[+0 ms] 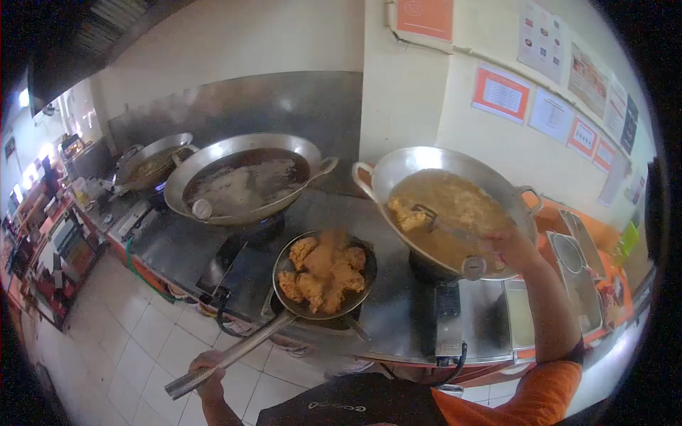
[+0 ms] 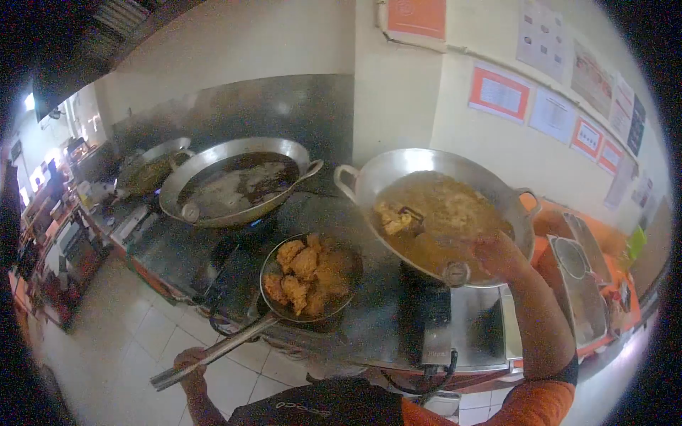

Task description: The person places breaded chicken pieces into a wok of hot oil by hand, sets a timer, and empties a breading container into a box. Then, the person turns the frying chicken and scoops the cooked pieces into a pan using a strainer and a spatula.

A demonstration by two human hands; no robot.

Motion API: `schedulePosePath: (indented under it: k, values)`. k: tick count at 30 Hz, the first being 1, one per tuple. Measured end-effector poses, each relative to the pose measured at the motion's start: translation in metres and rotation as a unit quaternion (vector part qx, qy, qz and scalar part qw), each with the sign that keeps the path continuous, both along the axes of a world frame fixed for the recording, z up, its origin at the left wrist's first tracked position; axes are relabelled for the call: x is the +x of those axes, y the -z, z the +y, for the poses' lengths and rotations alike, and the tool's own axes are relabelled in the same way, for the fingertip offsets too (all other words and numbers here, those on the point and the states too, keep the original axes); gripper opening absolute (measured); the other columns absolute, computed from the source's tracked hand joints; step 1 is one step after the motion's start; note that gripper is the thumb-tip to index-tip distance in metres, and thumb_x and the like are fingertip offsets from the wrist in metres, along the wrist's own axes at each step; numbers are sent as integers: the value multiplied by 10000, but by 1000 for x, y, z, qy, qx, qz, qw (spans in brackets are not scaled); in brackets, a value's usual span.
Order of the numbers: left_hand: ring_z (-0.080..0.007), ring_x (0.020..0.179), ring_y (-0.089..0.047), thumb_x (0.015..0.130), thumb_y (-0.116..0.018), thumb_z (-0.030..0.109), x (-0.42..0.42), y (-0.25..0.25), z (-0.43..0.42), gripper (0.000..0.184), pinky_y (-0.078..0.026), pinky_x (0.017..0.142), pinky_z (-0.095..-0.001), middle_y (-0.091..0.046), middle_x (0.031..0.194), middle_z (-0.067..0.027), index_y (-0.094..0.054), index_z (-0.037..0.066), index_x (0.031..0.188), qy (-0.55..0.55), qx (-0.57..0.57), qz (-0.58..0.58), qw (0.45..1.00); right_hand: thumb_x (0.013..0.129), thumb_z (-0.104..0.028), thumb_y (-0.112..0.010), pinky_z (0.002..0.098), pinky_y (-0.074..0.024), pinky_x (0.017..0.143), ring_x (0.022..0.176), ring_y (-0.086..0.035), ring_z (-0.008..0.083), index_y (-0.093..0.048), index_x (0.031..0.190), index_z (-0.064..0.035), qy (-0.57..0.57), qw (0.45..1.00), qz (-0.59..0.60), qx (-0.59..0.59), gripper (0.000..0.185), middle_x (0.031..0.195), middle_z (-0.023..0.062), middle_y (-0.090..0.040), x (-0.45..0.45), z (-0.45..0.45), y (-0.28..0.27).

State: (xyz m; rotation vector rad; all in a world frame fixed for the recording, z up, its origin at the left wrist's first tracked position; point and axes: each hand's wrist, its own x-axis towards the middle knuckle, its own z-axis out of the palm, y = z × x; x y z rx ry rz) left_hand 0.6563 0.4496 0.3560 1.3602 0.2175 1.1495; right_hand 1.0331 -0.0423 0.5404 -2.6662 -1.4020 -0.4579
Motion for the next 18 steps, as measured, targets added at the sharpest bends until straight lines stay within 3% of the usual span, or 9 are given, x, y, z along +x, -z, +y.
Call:
schedulePosePath:
  k: [2,5,8,10,12,16,17,18]
  values:
    - [-245,750,-529,462,-622,9,1,-2,0,220,-412,755,-382,-543,696,-85,-491,53,633,22,-9,8,1000,716,-21,-464,236,-336,416,469,-411,90,-583,842,-44,-31,999,-21,29,175,561,2,-449,-18,34,-14]
    - [-228,725,-526,495,-622,40,-1,-1,-1,179,-427,701,-362,-545,694,-83,-495,50,621,4,-22,36,999,715,-29,-465,241,-339,410,457,-411,88,-558,773,-22,69,994,85,-1,109,538,16,-449,-33,61,-43]
    - [-218,683,-522,535,-646,69,-1,-3,-4,172,-436,638,-348,-551,698,-87,-499,51,620,0,-29,30,999,733,-61,-480,244,-338,406,442,-407,83,-564,792,-15,174,966,181,59,113,516,22,-444,-11,50,-28]
    - [-214,660,-521,551,-675,103,-2,1,-1,194,-437,595,-339,-554,698,-91,-502,52,620,23,-63,22,998,750,-91,-491,246,-337,405,435,-403,80,-576,840,-21,182,963,180,82,142,506,21,-442,-4,43,-20]
    - [-212,644,-520,556,-708,148,-8,16,9,232,-435,555,-332,-555,696,-95,-507,54,624,70,-113,25,991,767,-121,-498,248,-335,403,433,-400,80,-579,895,-33,119,984,125,52,176,505,19,-443,-11,41,-24]
    - [-210,664,-533,535,-733,176,-3,14,7,263,-432,547,-327,-557,699,-96,-522,52,631,36,-81,23,996,788,-146,-496,252,-331,395,438,-404,81,-571,959,-44,-31,998,24,50,213,523,23,-457,-10,32,-16]
    - [-213,668,-537,530,-735,168,-8,19,9,261,-436,562,-327,-558,701,-96,-525,52,634,27,-101,45,993,785,-135,-494,248,-329,392,435,-399,81,-571,946,-33,-9,998,33,51,205,527,21,-457,-26,48,-32]
    - [-215,672,-540,526,-736,160,-8,23,12,259,-440,577,-328,-559,703,-96,-529,52,637,20,-121,67,990,781,-122,-492,242,-328,388,432,-395,80,-569,932,-22,51,983,132,115,197,530,18,-454,-31,52,-38]
